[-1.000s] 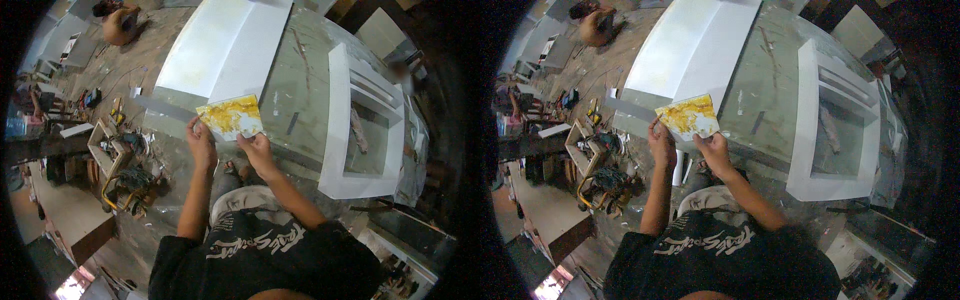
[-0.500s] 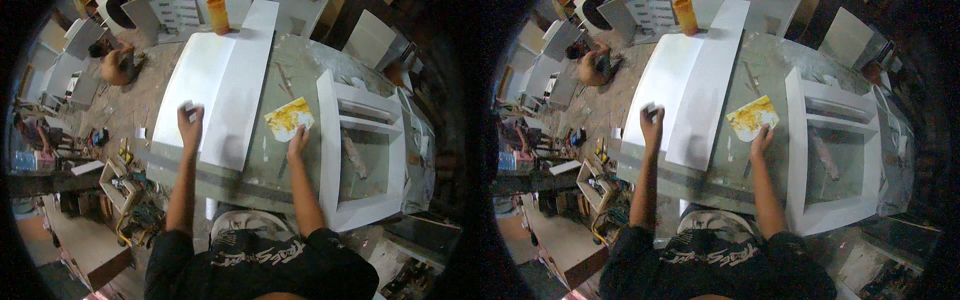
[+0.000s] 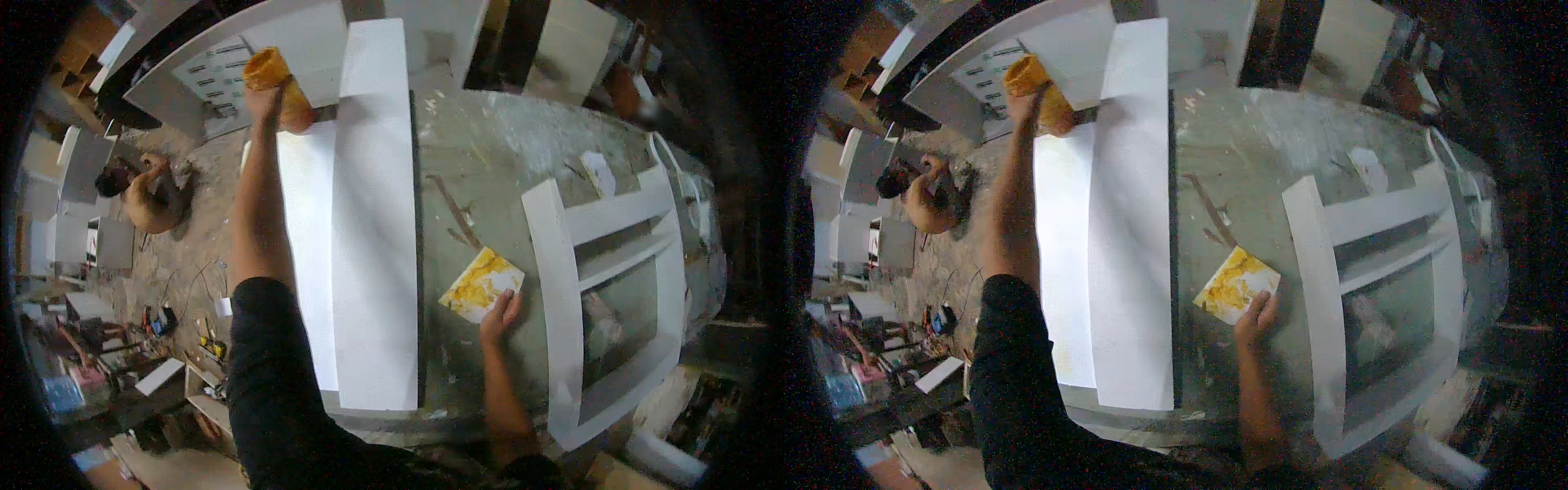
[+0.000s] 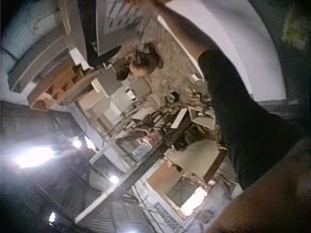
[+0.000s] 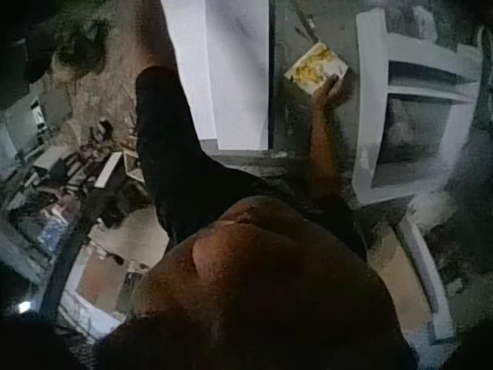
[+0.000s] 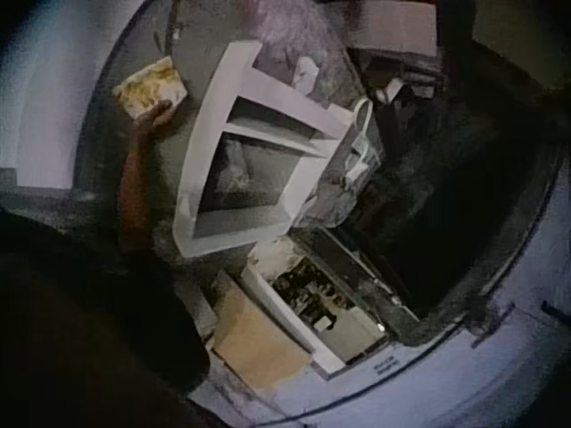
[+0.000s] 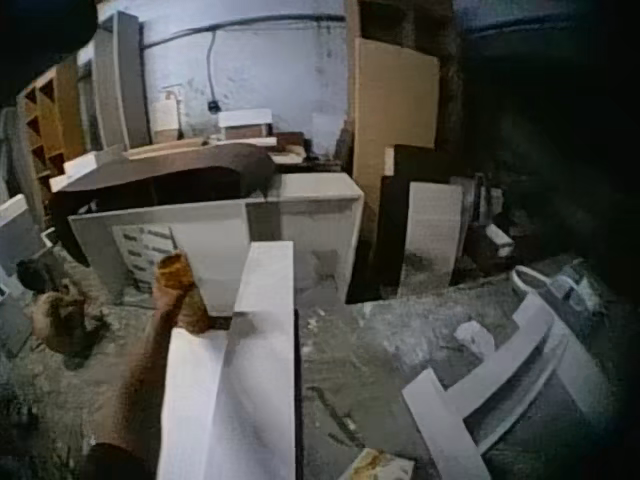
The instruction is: The person applies a yellow adhesive to white furniture panels using a plastic spreader and a container of glue.
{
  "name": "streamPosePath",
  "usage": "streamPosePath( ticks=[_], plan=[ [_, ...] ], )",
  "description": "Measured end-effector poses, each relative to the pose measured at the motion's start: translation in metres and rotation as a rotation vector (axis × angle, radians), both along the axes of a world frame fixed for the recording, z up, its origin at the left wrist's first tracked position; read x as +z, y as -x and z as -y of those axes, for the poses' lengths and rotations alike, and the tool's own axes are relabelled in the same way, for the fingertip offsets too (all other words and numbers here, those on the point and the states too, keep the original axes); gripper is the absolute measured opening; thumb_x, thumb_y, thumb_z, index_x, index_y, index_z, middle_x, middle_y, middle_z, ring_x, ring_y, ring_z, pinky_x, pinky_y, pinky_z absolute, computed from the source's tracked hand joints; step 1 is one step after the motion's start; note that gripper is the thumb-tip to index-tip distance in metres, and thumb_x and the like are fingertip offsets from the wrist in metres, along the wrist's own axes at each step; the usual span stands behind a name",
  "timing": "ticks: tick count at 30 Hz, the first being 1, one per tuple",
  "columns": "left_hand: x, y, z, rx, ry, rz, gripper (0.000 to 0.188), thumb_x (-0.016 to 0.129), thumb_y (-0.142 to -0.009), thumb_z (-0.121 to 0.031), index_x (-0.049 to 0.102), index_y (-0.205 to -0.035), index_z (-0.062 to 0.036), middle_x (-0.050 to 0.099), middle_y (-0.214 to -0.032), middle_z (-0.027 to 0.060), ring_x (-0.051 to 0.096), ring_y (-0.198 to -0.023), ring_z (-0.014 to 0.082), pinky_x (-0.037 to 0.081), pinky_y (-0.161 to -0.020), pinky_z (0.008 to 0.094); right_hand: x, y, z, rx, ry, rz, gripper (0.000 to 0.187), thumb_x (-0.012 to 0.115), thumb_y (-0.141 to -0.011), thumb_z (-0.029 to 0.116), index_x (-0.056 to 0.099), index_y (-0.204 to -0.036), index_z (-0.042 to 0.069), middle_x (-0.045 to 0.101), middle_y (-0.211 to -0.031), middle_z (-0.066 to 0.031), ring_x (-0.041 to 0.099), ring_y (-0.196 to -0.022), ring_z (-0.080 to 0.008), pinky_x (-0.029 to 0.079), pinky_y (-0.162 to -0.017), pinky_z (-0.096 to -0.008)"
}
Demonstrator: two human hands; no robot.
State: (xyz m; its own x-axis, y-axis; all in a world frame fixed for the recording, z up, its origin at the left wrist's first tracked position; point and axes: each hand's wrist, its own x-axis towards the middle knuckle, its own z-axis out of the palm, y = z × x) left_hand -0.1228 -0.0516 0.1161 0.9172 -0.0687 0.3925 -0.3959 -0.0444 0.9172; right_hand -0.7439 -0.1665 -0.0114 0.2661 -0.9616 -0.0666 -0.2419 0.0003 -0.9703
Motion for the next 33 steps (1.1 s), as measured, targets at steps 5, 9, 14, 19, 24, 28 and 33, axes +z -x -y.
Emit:
streamPosePath(
  ticks=[5,9,14,19,24,28,33],
  plan=[
    [0.030,0.077,-0.033,0.029,-0.201,0.172,0.082,0.089,-0.067,-0.024,0.047,-0.133,-0.0018,0.060,-0.125,0.0110,0.058,-0.114,0.0234,0.047,-0.099,0.0358,-0.025,0.004,-0.001,0.031,0.144,-0.071,0.035,0.040,-0.103,0.030,0.056,-0.104,-0.002,0.063,-0.098,-0.0162,0.061,-0.090,-0.0246,0.049,-0.082,-0.0392],
    [0.044,0.246,-0.029,-0.162,-0.117,0.129,0.080,0.087,-0.069,-0.022,0.046,-0.134,-0.0016,0.059,-0.126,0.0125,0.056,-0.115,0.0247,0.045,-0.101,0.0377,-0.040,-0.010,0.013,0.159,-0.112,-0.076,0.028,0.045,-0.099,0.028,0.058,-0.098,0.003,0.060,-0.087,-0.0115,0.058,-0.081,-0.0237,0.049,-0.074,-0.0411],
    [0.075,0.457,-0.022,-0.363,0.048,0.071,0.077,0.085,-0.071,-0.020,0.045,-0.135,-0.0013,0.057,-0.128,0.0142,0.054,-0.118,0.0262,0.043,-0.103,0.0400,0.040,0.024,-0.024,-0.184,0.049,-0.251,0.038,0.057,-0.094,0.036,0.056,-0.113,0.002,0.064,-0.106,-0.0143,0.061,-0.095,-0.0295,0.048,-0.084,-0.0417],
    [0.088,0.590,-0.064,-0.494,0.216,-0.086,0.075,0.083,-0.074,-0.018,0.043,-0.136,-0.0010,0.056,-0.129,0.0160,0.053,-0.120,0.0278,0.041,-0.105,0.0424,0.152,0.161,-0.071,-0.239,-0.139,0.163,0.040,0.067,-0.090,0.030,0.055,-0.117,0.004,0.064,-0.109,-0.0096,0.061,-0.096,-0.0224,0.050,-0.085,-0.0376],
    [0.084,0.714,-0.075,-0.638,0.289,-0.247,0.072,0.080,-0.077,-0.016,0.042,-0.137,-0.0007,0.054,-0.130,0.0177,0.051,-0.122,0.0293,0.039,-0.108,0.0448,0.219,0.342,-0.069,-0.125,-0.339,0.522,0.046,0.076,-0.085,0.024,0.055,-0.120,0.005,0.063,-0.110,-0.0048,0.062,-0.096,-0.0147,0.053,-0.084,-0.0335],
    [0.080,0.796,-0.048,-0.614,-0.011,-0.354,0.077,0.084,-0.073,-0.017,0.042,-0.136,-0.0002,0.057,-0.124,0.0121,0.053,-0.118,0.0253,0.046,-0.101,0.0428,0.247,0.446,-0.053,-0.119,-0.283,0.446,0.053,0.074,-0.087,0.031,0.049,-0.125,0.003,0.062,-0.113,-0.0086,0.060,-0.102,-0.0215,0.049,-0.091,-0.0362],
    [0.078,0.813,0.007,-0.580,-0.061,-0.197,0.070,0.084,-0.070,-0.012,0.047,-0.129,-0.0015,0.055,-0.122,0.0102,0.054,-0.113,0.0223,0.045,-0.098,0.0369,0.250,0.539,-0.039,-0.244,-0.409,0.475,0.055,0.076,-0.084,0.020,0.048,-0.128,0.001,0.061,-0.117,-0.0096,0.059,-0.104,-0.0192,0.050,-0.090,-0.0355]
  ],
)
